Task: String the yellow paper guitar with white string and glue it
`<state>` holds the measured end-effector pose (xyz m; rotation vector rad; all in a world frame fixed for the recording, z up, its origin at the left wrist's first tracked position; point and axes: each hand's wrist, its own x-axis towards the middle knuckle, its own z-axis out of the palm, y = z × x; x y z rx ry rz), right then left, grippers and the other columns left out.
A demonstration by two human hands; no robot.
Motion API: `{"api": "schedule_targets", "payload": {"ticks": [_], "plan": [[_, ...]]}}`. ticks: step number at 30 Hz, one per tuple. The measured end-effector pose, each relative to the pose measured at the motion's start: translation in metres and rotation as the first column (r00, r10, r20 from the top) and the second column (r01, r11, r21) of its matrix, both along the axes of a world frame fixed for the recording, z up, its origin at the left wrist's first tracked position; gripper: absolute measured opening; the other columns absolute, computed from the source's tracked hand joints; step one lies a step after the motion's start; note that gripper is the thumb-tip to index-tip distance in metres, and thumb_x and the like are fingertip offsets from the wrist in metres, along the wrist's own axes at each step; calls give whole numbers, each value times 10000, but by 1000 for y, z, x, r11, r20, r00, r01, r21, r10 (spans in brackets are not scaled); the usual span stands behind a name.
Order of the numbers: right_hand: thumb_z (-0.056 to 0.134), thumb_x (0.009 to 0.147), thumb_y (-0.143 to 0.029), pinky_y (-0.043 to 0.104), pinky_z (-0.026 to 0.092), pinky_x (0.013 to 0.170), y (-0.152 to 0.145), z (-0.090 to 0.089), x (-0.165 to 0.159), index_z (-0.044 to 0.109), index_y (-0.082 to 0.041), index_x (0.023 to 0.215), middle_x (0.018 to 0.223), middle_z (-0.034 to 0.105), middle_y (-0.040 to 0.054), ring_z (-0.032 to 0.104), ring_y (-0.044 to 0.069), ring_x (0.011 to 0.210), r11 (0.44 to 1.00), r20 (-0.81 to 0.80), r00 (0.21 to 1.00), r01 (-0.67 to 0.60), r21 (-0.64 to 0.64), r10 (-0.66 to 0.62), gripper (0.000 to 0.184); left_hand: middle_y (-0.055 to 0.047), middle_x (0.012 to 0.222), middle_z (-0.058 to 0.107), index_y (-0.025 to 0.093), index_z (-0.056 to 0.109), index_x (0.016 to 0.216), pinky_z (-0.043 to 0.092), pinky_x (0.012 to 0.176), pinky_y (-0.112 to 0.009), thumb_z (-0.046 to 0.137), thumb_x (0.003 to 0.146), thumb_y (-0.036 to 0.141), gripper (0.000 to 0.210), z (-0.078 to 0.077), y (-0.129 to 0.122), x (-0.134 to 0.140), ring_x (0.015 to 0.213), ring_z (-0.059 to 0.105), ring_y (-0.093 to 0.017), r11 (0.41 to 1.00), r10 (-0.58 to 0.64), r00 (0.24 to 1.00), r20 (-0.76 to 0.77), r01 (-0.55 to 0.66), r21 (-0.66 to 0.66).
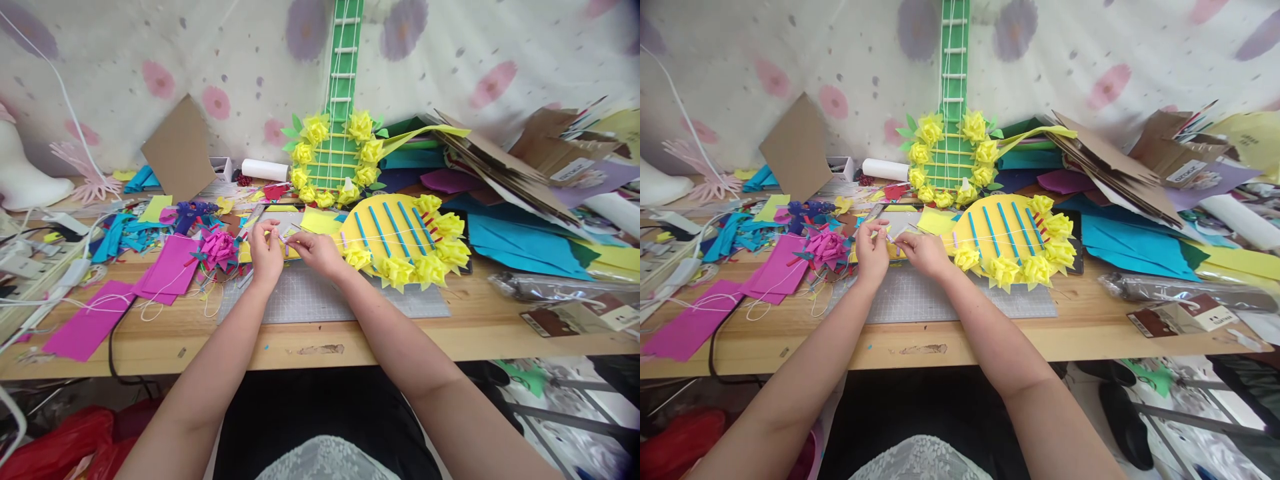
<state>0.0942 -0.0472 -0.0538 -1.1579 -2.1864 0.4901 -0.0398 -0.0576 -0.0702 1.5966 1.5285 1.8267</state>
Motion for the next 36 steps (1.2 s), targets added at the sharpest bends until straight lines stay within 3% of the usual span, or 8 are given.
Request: {"api": "schedule_targets", "payload": {"ticks": [3, 7, 12, 17, 20, 24, 30, 36], "plan": [[469, 886, -314, 245, 421, 713, -1, 0, -2, 683, -236, 921, 904, 713, 5, 644, 158, 816, 1000, -7, 1000, -14, 1, 14, 230, -80, 951, 637, 213, 436, 767, 327, 953, -401, 445, 839, 158, 90, 5, -5, -2, 1023, 465, -210, 991, 126, 965, -230, -114, 66], [471, 881, -294, 237, 412, 712, -1, 2, -1, 681, -232, 903, 909, 710, 4, 636, 148, 807, 999, -49, 998, -33, -6, 32, 221, -75, 895, 633, 212, 437, 765, 337, 905, -397, 442, 845, 169, 91, 10, -7, -2, 953, 459, -219, 985, 167, 939, -301, -146, 91], [501, 848, -281, 241, 389, 661, 4, 3, 5, 685, -217, 864, 761, 684, 6, 594, 145, 705, 994, -122, 992, 23, -106, -36, 196, -41, 820, 614, 203, 497, 758, 396, 784, -324, 472, 838, 223, 87, 16, -7, -12, 830, 508, -177, 999, -37, 955, -295, 38, -2], [499, 829, -367, 230, 379, 620, 14, -4, 8, 656, -177, 815, 678, 606, -15, 515, 117, 631, 968, -371, 924, -6, -250, -90, 246, -11, 734, 589, 194, 516, 735, 406, 645, -264, 526, 800, 311, 134, 20, -5, -22, 675, 517, -128, 942, -317, 941, -116, 298, -157], [514, 815, -391, 233, 360, 589, 16, -5, 8, 656, -180, 812, 659, 566, -21, 467, 106, 589, 962, -363, 925, 13, -273, -116, 254, -22, 801, 629, 193, 490, 723, 402, 576, -239, 586, 752, 391, 222, 22, -4, -18, 608, 499, -99, 882, -432, 893, 129, 448, -146], [565, 791, -374, 242, 372, 642, 11, 4, 10, 662, -188, 770, 711, 526, -4, 477, 116, 652, 976, -285, 943, 123, -180, -171, 212, -13, 712, 642, 199, 462, 721, 344, 467, -211, 654, 682, 433, 305, 28, -6, -10, 510, 455, -80, 799, -454, 773, 443, 573, -182], [559, 809, -305, 257, 369, 672, 0, 18, 5, 582, -181, 661, 713, 498, 10, 472, 134, 688, 976, -213, 952, 216, -39, -219, 195, 12, 579, 612, 178, 499, 678, 173, 377, -200, 727, 591, 398, 329, 30, -7, -11, 378, 265, -33, 779, -411, 762, 500, 578, -241], [543, 805, -218, 280, 363, 677, -1, 20, 5, 519, -187, 624, 700, 510, 36, 486, 173, 731, 960, -142, 961, 256, 115, -239, 186, 2, 567, 627, 179, 501, 633, 333, 447, -215, 700, 629, 380, 283, 35, -9, -4, 439, 444, -74, 836, -363, 832, 420, 490, -248]]}}
